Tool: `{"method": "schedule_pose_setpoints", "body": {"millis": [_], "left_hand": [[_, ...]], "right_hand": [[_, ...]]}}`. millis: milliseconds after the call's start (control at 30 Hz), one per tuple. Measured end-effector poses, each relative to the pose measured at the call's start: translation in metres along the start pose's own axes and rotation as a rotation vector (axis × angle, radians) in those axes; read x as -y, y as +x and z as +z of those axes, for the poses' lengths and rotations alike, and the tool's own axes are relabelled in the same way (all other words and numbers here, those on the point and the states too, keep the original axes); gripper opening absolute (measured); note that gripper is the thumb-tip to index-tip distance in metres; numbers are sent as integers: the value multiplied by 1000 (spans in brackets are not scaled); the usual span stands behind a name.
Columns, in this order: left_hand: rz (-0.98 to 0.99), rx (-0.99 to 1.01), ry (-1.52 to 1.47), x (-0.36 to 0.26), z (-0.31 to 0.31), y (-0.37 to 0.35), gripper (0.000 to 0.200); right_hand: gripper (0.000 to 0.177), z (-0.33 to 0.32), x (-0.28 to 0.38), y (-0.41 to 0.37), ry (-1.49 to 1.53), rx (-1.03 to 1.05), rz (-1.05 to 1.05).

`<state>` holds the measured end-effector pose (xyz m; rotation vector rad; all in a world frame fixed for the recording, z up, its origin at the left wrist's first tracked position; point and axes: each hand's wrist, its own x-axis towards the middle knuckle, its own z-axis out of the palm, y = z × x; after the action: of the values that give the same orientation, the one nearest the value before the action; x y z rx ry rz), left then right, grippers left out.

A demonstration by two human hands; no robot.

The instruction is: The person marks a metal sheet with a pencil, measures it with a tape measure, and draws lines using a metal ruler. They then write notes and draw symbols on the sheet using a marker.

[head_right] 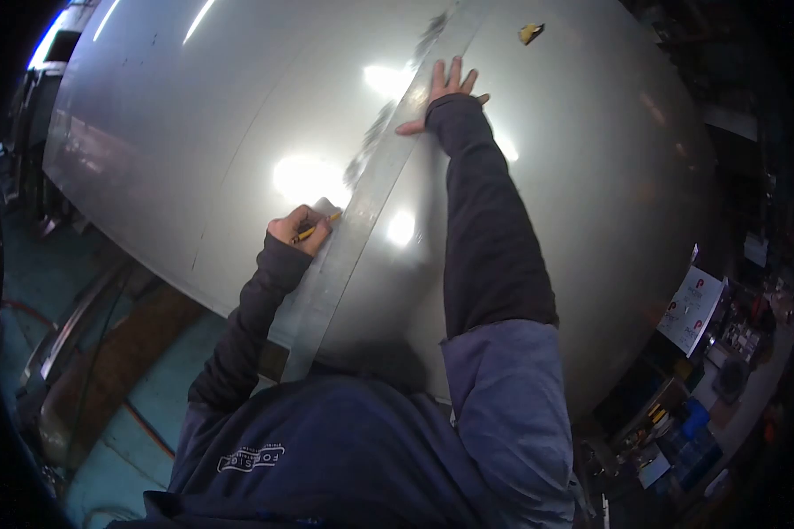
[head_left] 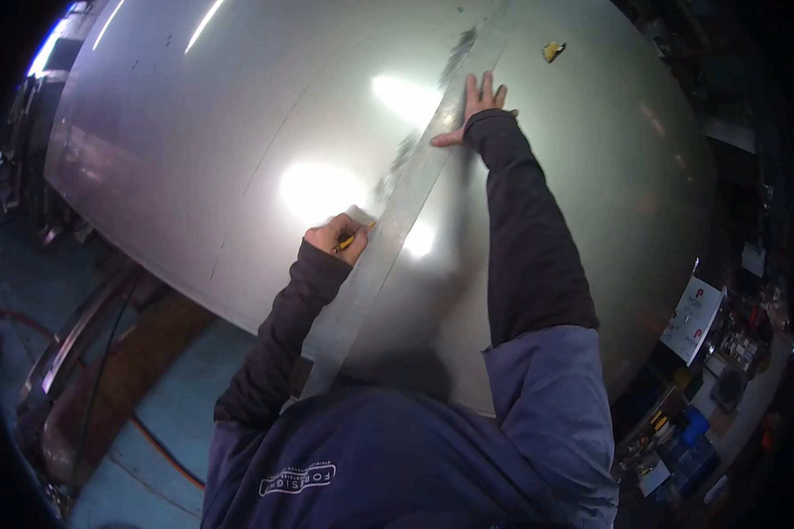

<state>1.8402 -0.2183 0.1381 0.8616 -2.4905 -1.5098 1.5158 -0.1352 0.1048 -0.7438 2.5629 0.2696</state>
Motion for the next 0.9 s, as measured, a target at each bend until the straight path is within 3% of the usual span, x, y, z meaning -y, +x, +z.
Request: {"method": "schedule_pose_setpoints", "body": {"millis": [300,567,700,767,833,900], "left_hand": [[-77,-13,110,-12,-6,9,16],[21,19,135,-15,9,12,16],[36,51,307,-38,18,64,17],[170,-18,248,-35,33,110,22],[-12,124,339,-43,39,158,31],[-14,180,437,-37,54,185,33]], "right_hand": [[153,7,-5,-1,77,-59,-28],[153,12,-4,0,99,-77,-20],[157,12,-3,-3,97,-71,-12],[157,9,-3,-4,122,-53,-15],[157,8,-5,-6,138,-57,-19],[158,5,-5,-7,155,-50,-32]]}}
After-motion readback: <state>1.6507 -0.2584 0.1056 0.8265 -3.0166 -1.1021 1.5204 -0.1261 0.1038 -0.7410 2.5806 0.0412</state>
